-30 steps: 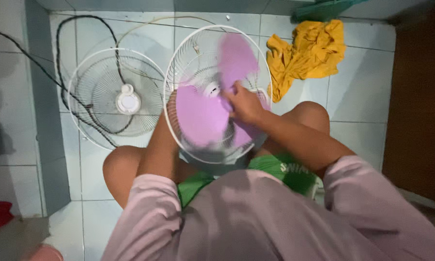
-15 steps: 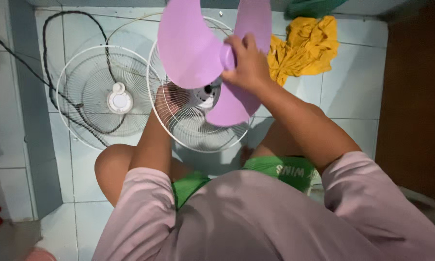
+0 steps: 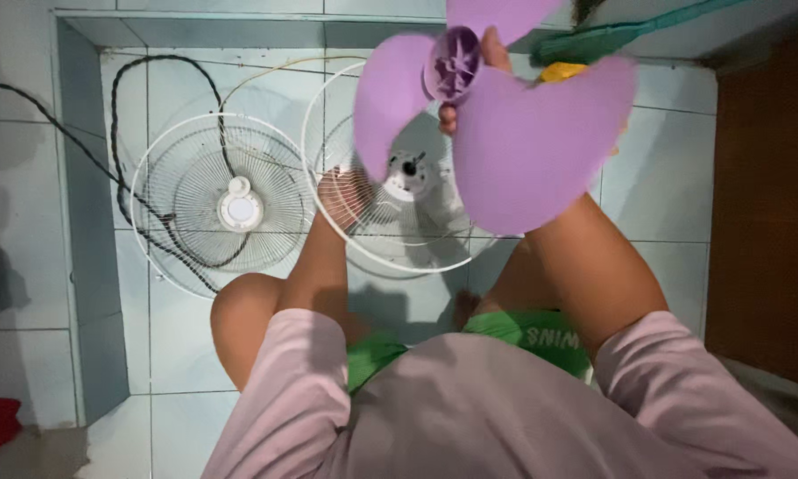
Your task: The person sits on the floor and assembles a small electric fan by attaching the purple blades to the motor hub and securing the front wire cage. The person handles the fan blades, motor hub, and front cage to complete the assembly.
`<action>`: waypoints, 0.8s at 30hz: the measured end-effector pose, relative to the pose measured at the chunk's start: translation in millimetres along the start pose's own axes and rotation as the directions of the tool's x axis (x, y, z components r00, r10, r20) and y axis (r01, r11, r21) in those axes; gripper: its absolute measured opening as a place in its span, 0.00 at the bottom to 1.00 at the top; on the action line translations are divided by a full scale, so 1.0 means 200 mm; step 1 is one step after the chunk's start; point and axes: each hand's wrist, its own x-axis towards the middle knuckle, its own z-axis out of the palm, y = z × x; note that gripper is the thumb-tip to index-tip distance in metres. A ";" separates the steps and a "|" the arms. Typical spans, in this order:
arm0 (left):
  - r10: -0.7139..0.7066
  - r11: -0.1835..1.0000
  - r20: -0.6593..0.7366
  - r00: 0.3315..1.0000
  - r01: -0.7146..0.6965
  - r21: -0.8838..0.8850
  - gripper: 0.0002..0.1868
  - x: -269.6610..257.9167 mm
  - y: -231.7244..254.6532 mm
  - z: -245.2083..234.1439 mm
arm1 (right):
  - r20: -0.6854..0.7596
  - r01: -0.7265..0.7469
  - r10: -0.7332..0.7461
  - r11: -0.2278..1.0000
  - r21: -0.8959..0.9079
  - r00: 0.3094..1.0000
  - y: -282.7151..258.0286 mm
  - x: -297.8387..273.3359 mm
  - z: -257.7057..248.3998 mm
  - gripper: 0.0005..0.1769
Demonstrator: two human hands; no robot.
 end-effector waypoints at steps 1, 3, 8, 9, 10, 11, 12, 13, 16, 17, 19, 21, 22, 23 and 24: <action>0.006 1.000 -0.001 1.000 -0.006 -0.017 0.52 0.01 -0.01 -0.01 | 0.214 -0.099 0.070 0.987 0.127 0.974 -0.01 -0.01 -0.05 0.40; 0.013 0.998 0.015 1.000 -0.012 -0.067 0.52 0.03 -0.02 -0.02 | 0.198 -0.118 0.082 0.976 0.182 0.977 0.00 -0.03 -0.13 0.41; 0.005 0.996 -0.006 1.000 -0.006 -0.094 0.54 -0.02 0.00 -0.03 | 0.104 -0.135 0.109 0.950 0.282 0.989 0.12 -0.04 -0.25 0.41; 0.009 0.997 -0.027 1.000 -0.011 -0.077 0.52 -0.02 -0.01 -0.03 | 0.085 -0.110 0.090 0.961 0.255 0.992 0.16 -0.05 -0.28 0.42; 0.006 0.998 -0.008 1.000 -0.007 -0.069 0.51 -0.02 -0.01 -0.03 | 0.067 -0.085 0.071 0.970 0.228 0.995 0.19 -0.06 -0.31 0.42; 0.003 0.997 0.014 1.000 -0.001 -0.075 0.50 -0.04 -0.02 -0.05 | 0.059 -0.086 0.074 0.965 0.247 0.996 0.22 -0.06 -0.33 0.40; -0.005 0.996 0.104 0.995 0.013 -0.083 0.48 -0.05 -0.02 -0.06 | 0.050 -0.087 0.077 0.960 0.265 0.996 0.24 -0.06 -0.36 0.39; -0.011 0.996 0.242 0.970 0.032 -0.085 0.47 -0.05 -0.01 -0.07 | 0.044 -0.085 0.076 0.956 0.280 0.996 0.25 -0.06 -0.38 0.37; 0.014 1.000 -0.149 0.989 -0.018 -0.026 0.43 -0.04 0.00 -0.08 | -0.015 -0.151 0.161 0.952 0.266 0.987 0.31 -0.06 -0.42 0.37; 0.013 0.999 -0.145 0.989 -0.018 -0.029 0.44 -0.03 -0.01 -0.09 | -0.036 -0.142 0.157 0.953 0.267 0.987 0.33 -0.07 -0.44 0.36; 0.018 0.999 -0.141 0.990 -0.023 -0.036 0.46 -0.02 0.00 -0.13 | -0.071 -0.130 0.155 0.954 0.271 0.985 0.39 -0.07 -0.45 0.35; 0.054 0.996 -0.190 0.980 -0.065 -0.053 0.44 0.00 -0.01 -0.17 | 0.023 -0.208 0.210 0.937 0.279 0.977 0.42 -0.04 -0.46 0.37; 0.073 0.994 -0.213 0.974 -0.088 -0.061 0.43 0.01 -0.01 -0.19 | 0.071 -0.247 0.236 0.928 0.280 0.969 0.44 -0.02 -0.46 0.37; 0.092 0.993 -0.297 0.951 -0.108 -0.040 0.42 0.01 0.00 -0.21 | 0.026 -0.293 0.296 0.925 0.240 0.955 0.46 0.02 -0.46 0.39; 0.111 0.992 -0.378 0.919 -0.127 -0.019 0.42 0.00 0.02 -0.21 | -0.022 -0.340 0.351 0.919 0.201 0.936 0.47 0.07 -0.45 0.40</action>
